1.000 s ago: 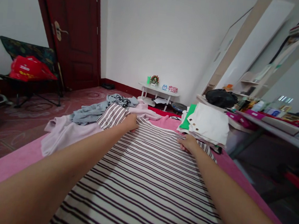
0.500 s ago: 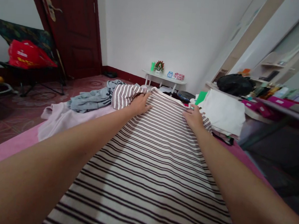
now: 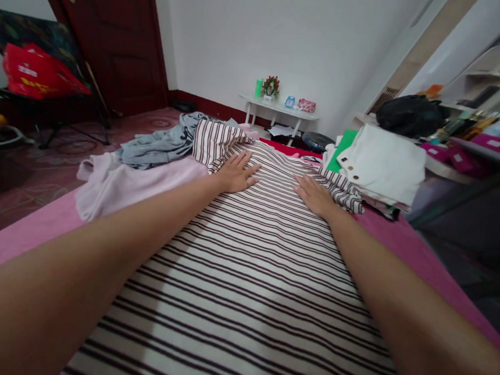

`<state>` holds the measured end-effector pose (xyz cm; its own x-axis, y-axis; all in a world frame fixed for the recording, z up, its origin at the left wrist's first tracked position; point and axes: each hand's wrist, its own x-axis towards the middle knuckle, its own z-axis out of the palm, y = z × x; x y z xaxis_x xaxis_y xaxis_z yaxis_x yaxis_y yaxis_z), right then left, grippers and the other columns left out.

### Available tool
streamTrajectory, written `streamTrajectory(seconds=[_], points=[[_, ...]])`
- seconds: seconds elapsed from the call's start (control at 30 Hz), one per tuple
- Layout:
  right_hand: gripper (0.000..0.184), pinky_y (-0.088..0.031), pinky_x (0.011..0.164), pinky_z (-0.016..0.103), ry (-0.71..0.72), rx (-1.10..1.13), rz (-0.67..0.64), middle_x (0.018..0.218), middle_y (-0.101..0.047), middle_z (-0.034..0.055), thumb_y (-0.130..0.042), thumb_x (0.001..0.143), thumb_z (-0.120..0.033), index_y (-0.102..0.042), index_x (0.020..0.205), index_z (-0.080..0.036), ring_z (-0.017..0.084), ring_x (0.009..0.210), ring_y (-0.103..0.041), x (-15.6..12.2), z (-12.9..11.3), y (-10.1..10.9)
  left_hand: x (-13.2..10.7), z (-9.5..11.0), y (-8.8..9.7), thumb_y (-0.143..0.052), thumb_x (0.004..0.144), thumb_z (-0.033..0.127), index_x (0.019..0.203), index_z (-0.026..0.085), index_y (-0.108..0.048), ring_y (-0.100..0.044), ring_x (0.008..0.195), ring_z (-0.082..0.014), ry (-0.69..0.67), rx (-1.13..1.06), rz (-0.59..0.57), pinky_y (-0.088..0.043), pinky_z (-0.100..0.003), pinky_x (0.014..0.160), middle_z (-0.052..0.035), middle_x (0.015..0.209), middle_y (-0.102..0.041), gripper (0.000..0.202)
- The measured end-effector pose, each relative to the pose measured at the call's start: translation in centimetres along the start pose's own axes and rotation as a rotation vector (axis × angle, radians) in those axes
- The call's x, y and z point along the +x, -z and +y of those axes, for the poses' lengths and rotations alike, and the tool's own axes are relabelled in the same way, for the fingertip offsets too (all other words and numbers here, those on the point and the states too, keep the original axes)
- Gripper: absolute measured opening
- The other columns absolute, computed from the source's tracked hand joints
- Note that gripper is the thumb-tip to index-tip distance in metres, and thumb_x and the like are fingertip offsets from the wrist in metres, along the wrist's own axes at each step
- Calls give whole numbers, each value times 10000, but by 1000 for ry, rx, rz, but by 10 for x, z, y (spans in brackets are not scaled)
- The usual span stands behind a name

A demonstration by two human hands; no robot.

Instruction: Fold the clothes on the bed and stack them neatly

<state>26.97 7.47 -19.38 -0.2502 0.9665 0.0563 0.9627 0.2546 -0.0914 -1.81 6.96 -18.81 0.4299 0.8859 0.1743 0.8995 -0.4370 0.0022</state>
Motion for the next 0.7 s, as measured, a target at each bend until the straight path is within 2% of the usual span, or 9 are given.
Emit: streamTrajectory(seconds=[0.1, 0.23, 0.37, 0.53, 0.6, 0.7], points=[[614, -158, 1128, 558, 29, -10, -12, 1561, -190, 36, -177, 937, -572, -254, 1476, -290, 293, 1426, -159, -30, -2, 2, -32, 4, 6, -189, 947, 578, 1483, 268, -231, 5, 1440, -296, -65, -66, -95, -50, -443, 1141, -54, 1581, -37, 621], [594, -159, 1137, 539, 90, -34, -32, 1565, -173, 32, -178, 947, -542, -248, 1479, -287, 278, 1432, -136, -81, 0, 7, -88, 8, 22, -207, 964, 539, 1493, 240, -195, -56, 1442, -262, -170, -85, -167, -75, -399, 1145, -72, 1574, -72, 608], [580, -183, 1143, 502, 131, -35, -41, 1568, -161, 16, -200, 948, -538, -239, 1479, -308, 251, 1435, -114, -139, 3, 13, -150, 6, 40, -267, 970, 486, 1486, 238, -222, -72, 1442, -230, -221, -56, -170, -72, -372, 1150, -59, 1569, -102, 574], [590, -181, 1151, 484, 173, 45, -42, 1557, -194, 30, -264, 936, -535, -279, 1470, -285, 230, 1431, -133, -214, -1, 24, -221, -6, 57, -303, 962, 462, 1487, 255, -216, -97, 1440, -225, -269, -96, -165, -126, -389, 1151, -52, 1564, -133, 571], [570, -189, 1154, 474, 182, 122, -41, 1546, -228, 18, -302, 930, -515, -322, 1454, -292, 225, 1426, -171, -244, -6, 32, -245, -10, 62, -322, 951, 478, 1485, 283, -221, -127, 1437, -230, -256, -112, -166, -161, -389, 1148, -36, 1567, -128, 577], [475, -234, 1149, 465, 161, 259, -49, 1498, -345, -8, -313, 936, -451, -464, 1370, -334, 221, 1390, -288, -288, -13, 52, -279, -15, 69, -341, 921, 534, 1458, 326, -291, -229, 1412, -229, -136, -73, -152, -224, -366, 1135, -8, 1566, -150, 578]])
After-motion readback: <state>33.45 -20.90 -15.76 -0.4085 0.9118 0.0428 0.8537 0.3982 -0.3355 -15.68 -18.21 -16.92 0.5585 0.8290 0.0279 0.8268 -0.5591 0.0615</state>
